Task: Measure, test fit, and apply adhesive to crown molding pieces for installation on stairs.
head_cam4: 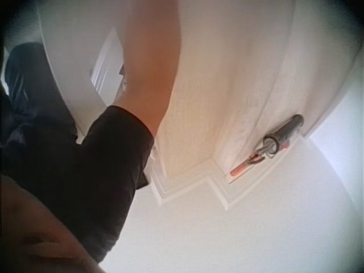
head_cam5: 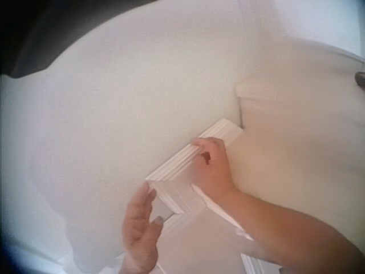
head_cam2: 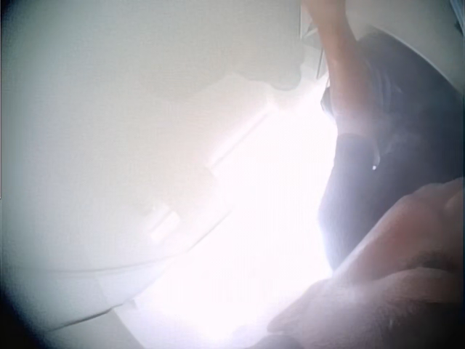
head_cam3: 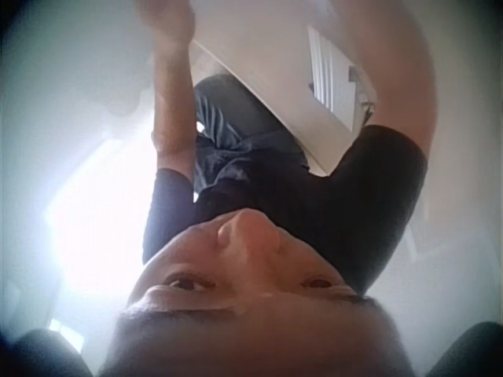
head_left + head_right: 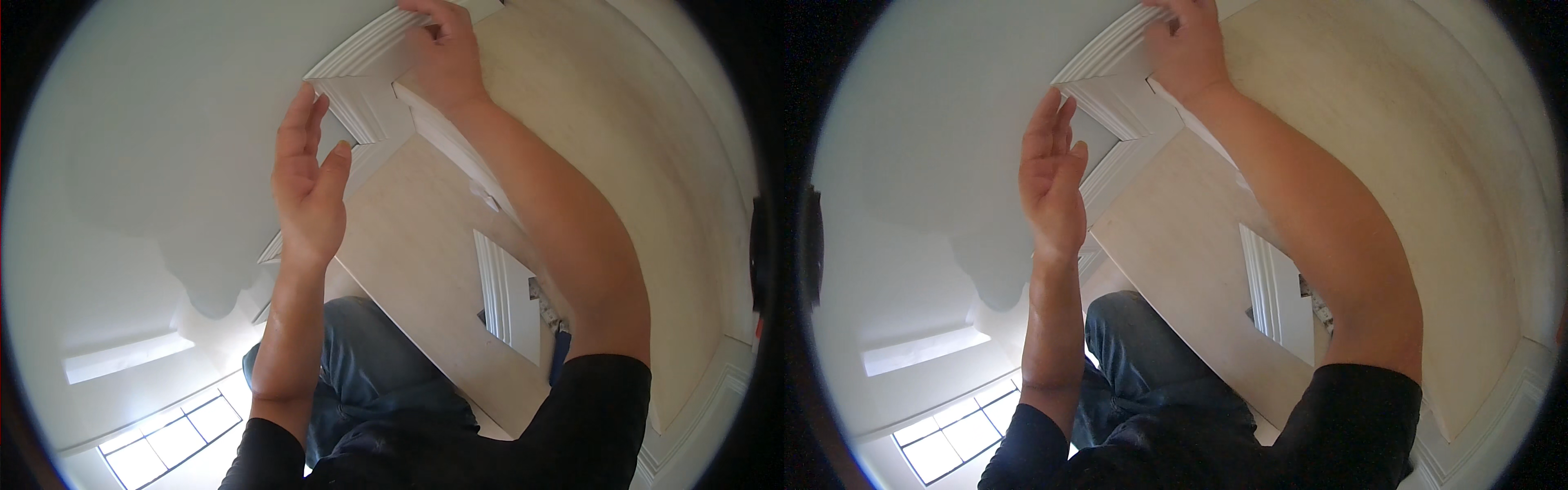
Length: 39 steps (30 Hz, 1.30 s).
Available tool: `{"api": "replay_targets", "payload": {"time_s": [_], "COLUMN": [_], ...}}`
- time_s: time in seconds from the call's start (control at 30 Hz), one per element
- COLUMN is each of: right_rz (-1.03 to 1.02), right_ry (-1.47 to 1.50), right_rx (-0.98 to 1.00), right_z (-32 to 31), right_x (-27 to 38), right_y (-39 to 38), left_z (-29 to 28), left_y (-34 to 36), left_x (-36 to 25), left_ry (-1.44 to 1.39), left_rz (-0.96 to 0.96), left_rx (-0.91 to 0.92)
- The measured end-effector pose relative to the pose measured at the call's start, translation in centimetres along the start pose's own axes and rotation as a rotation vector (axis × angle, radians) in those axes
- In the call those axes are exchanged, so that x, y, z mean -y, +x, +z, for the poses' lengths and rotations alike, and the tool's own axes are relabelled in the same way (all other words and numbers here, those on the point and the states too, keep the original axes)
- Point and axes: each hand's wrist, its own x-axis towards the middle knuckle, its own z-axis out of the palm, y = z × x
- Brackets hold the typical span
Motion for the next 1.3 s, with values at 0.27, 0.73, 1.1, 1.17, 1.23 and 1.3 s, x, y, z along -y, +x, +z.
{"api": "replay_targets", "payload": {"time_s": [0.27,0.73,1.1,1.17,1.23,1.3], "right_rz": [0.369,0.396,0.329,0.257,0.255,0.25], "right_ry": [0.049,0.064,0.177,0.144,0.137,0.132], "right_rx": [0.177,0.207,0.082,0.055,0.058,0.062], "right_z": [-1.0,-1.1,-0.2,0.1,-0.2,-0.2], "right_x": [5.1,5.3,4.3,4.1,3.7,3.7], "right_y": [0.4,0.8,-0.1,0.1,0.1,0.2], "left_z": [0.2,-0.1,0.7,0.7,0.7,0.9], "left_y": [-0.4,-0.1,-0.5,-0.4,-0.4,-0.3], "left_x": [-0.4,-0.3,0.0,-0.1,-0.1,-0.1], "left_ry": [-0.137,-0.098,-0.032,-0.02,0.124,0.102], "left_rz": [-0.039,-0.048,-0.073,-0.064,-0.092,-0.09], "left_rx": [-0.029,-0.044,-0.086,-0.101,-0.105,-0.112]}}
